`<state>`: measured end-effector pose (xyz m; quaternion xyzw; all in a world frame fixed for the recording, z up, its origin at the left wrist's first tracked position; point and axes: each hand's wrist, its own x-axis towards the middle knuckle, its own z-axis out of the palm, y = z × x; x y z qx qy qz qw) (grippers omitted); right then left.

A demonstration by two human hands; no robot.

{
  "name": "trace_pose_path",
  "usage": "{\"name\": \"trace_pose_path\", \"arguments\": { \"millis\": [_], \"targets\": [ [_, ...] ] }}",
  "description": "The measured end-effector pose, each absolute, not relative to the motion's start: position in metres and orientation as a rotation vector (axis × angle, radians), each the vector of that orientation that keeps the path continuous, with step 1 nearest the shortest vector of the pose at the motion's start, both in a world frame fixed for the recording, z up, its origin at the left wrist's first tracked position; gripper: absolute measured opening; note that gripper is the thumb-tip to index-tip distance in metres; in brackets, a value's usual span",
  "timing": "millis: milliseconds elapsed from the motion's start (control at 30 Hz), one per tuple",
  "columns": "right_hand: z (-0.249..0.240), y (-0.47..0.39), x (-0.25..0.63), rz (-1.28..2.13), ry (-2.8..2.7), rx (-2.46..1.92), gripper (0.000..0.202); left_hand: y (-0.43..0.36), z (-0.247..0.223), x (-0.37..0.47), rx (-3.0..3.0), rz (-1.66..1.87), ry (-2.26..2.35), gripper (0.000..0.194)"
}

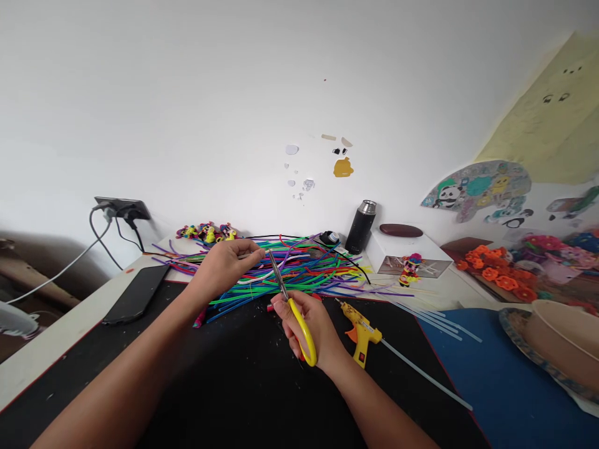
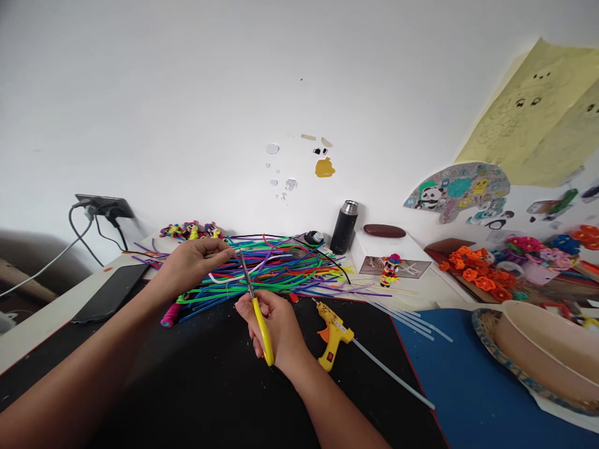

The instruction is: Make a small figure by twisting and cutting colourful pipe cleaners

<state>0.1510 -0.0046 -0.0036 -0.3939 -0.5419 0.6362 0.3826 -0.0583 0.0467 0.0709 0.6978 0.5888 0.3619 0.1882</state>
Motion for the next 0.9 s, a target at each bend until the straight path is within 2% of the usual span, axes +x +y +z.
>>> {"name": "trace_pose_path", "arguments": {
  "millis": [433, 900],
  "targets": [
    [0.0006, -0.0061, 0.1514, 1.61, -1.363, -1.052, 0.06, 0.0469, 0.0716, -0.0584, 1.959, 0.983, 1.666, 0.04],
    [-0.0029, -0.0063, 0.1505, 1.594, -1.38, -1.031, 0.053, 0.0459, 0.0722, -0.0574, 1.941, 0.956, 1.688, 0.039]
  ]
}}
